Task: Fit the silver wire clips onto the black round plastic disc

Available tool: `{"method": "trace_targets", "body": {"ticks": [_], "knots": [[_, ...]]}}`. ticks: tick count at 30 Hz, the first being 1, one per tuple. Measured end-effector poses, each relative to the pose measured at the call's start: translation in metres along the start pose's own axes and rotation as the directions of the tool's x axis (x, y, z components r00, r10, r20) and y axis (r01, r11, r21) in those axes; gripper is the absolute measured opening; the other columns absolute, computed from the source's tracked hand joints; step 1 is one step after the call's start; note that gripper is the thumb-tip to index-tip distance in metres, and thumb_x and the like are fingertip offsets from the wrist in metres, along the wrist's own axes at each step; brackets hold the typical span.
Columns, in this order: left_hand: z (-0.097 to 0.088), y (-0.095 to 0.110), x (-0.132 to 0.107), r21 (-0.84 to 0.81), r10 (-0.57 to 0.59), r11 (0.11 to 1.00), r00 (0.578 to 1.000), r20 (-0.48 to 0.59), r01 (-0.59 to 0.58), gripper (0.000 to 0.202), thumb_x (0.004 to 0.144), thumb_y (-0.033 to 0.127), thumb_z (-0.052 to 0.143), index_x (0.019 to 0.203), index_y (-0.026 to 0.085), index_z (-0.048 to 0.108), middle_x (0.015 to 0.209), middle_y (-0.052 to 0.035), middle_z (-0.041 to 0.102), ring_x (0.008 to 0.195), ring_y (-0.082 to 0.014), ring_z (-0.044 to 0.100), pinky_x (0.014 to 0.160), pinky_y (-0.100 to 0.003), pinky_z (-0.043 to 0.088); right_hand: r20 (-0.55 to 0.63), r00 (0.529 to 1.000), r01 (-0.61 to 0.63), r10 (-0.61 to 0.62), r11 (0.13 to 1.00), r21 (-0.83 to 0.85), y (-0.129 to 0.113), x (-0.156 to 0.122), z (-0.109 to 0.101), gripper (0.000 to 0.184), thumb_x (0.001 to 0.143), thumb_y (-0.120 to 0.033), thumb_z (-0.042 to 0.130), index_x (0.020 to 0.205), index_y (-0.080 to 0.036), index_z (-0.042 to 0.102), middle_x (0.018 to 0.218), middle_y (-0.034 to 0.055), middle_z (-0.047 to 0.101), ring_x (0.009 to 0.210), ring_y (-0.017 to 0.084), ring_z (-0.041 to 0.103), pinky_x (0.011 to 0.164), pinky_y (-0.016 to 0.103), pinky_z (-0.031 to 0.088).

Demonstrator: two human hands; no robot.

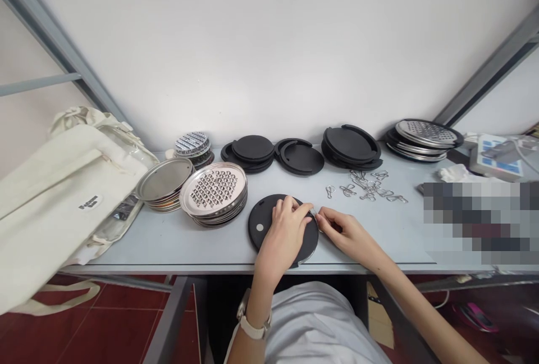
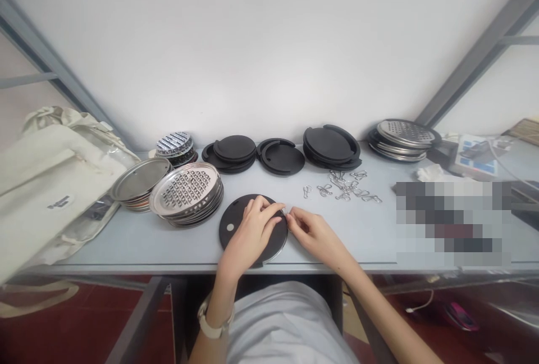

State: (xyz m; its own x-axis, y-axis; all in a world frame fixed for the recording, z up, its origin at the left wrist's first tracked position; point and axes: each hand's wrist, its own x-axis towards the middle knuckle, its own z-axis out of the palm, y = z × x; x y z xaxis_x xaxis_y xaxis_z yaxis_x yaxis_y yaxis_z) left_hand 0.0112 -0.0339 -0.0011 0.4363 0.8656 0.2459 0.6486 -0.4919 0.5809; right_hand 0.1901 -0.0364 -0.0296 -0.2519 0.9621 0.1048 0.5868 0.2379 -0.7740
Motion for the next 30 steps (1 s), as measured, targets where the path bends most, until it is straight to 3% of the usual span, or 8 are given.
{"method": "trace_targets", "body": {"ticks": [30], "knots": [[0.0008, 0.0008, -0.0006, 0.011, 0.008, 1.0, 1.0, -0.002, -0.008, 0.031, 0.099, 0.02, 0.039, 0.125, 0.028, 0.053, 0.106, -0.0048, 0.048, 0.099, -0.0207, 0.046, 0.092, -0.038, 0.043, -0.004, 1.0, 0.003, -0.003, 1.0, -0.023, -0.0051, -0.0001, -0.0017, 0.036, 0.096, -0.041, 0.037, 0.067, -0.021, 0.036, 0.06, -0.0051, 0.034, 0.057, 0.012, 0.033, 0.053, 0.024, 0.029]]}}
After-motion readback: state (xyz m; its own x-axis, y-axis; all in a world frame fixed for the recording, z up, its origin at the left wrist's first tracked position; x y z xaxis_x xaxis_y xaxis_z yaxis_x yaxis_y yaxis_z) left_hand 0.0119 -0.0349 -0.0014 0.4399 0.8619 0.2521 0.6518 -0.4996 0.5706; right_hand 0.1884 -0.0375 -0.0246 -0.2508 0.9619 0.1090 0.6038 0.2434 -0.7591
